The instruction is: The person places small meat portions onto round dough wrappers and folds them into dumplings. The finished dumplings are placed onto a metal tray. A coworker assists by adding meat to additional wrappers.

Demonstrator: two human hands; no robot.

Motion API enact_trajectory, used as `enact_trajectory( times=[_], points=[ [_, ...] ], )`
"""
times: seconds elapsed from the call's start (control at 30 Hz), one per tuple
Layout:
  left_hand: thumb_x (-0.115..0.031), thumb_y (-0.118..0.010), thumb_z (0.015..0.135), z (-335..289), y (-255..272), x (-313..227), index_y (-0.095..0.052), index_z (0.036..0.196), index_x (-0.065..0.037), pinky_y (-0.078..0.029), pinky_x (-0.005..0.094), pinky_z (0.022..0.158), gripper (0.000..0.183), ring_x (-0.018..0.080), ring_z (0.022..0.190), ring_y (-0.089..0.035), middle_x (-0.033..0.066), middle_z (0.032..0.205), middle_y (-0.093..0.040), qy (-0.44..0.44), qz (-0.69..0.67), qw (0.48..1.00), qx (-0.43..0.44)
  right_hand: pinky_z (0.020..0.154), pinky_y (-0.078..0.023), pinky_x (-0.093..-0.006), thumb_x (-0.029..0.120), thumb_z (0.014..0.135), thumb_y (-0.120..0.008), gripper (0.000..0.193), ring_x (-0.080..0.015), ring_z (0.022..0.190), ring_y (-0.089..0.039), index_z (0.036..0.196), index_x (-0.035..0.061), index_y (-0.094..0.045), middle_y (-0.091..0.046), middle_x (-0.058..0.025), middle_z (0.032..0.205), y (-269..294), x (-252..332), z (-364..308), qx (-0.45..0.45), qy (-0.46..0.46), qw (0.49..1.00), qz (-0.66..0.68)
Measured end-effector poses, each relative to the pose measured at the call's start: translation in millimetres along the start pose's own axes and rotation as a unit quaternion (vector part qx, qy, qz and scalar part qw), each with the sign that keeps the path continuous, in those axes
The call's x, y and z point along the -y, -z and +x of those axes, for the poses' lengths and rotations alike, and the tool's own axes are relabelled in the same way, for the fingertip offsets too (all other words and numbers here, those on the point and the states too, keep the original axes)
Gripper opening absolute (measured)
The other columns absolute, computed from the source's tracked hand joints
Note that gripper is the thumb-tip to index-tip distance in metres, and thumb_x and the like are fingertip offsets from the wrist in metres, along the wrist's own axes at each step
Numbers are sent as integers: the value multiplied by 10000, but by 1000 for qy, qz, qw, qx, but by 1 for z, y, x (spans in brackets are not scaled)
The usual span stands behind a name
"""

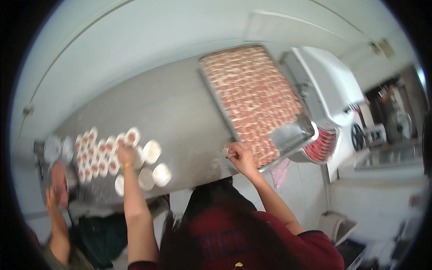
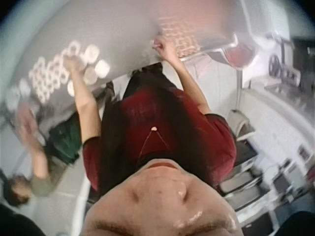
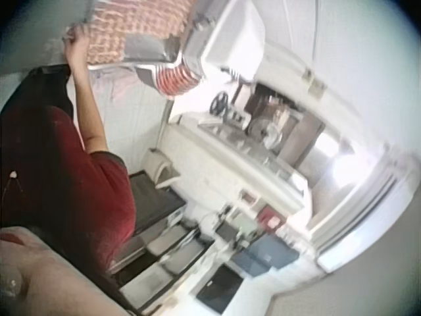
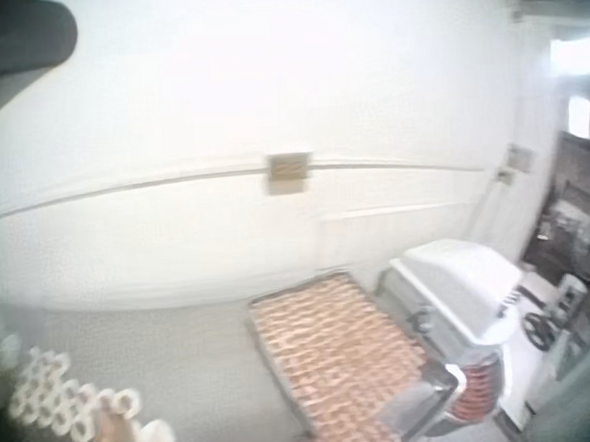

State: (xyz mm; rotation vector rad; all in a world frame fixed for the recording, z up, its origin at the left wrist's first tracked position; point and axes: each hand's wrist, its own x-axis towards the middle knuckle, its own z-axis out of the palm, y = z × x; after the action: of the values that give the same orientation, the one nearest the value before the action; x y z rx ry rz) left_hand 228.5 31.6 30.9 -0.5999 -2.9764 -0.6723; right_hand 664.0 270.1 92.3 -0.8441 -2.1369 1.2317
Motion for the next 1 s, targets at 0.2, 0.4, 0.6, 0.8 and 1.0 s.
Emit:
enact_trajectory(
  times=[0.2, 0.4, 0.6, 0.8, 1.0],
  points=[
    [-180, -595, 726, 20, -20, 26, -610, 782, 42, -478, 423, 638, 230, 347, 707, -624, 191, 727, -626, 43, -95, 994, 24, 689, -503, -346, -55, 643, -627, 368, -230, 759, -607, 994, 56, -643, -611, -101, 855, 142, -64, 30, -337, -65, 932, -113],
    [-165, -520, 826, 30, -23, 19, -590, 1008, 16, -503, 330, 733, 267, 208, 854, -606, 69, 943, -596, 136, -429, 891, 66, 708, -480, -395, -2, 660, -635, 295, -323, 774, -595, 948, 60, -633, -581, -140, 833, 228, -142, 47, -363, -165, 881, -253],
    [-192, -473, 886, 23, -17, -12, -515, 1098, 24, -477, 332, 924, 306, 224, 1026, -554, 130, 1120, -540, 252, -636, 729, 29, 726, -474, -445, 8, 682, -603, 193, -361, 818, -591, 871, 47, -607, -593, -158, 856, 223, -183, 72, -344, -179, 877, -284],
    [-114, -447, 900, 16, -12, -21, -519, 1053, 51, -513, 380, 923, 236, 275, 1022, -591, 159, 1097, -588, 206, -758, 613, 84, 734, -484, -416, 16, 654, -634, 281, -343, 827, -614, 933, 44, -627, -622, -165, 874, 224, -191, 76, -317, -165, 903, -238],
    [-102, -437, 900, -3, -15, -36, -499, 1097, 74, -516, 379, 919, 272, 281, 1061, -590, 177, 1160, -579, 178, -768, 606, 104, 722, -497, -382, 9, 623, -670, 312, -306, 791, -640, 935, 27, -659, -648, -164, 879, 233, -191, 75, -271, -154, 930, -195]
  ],
)
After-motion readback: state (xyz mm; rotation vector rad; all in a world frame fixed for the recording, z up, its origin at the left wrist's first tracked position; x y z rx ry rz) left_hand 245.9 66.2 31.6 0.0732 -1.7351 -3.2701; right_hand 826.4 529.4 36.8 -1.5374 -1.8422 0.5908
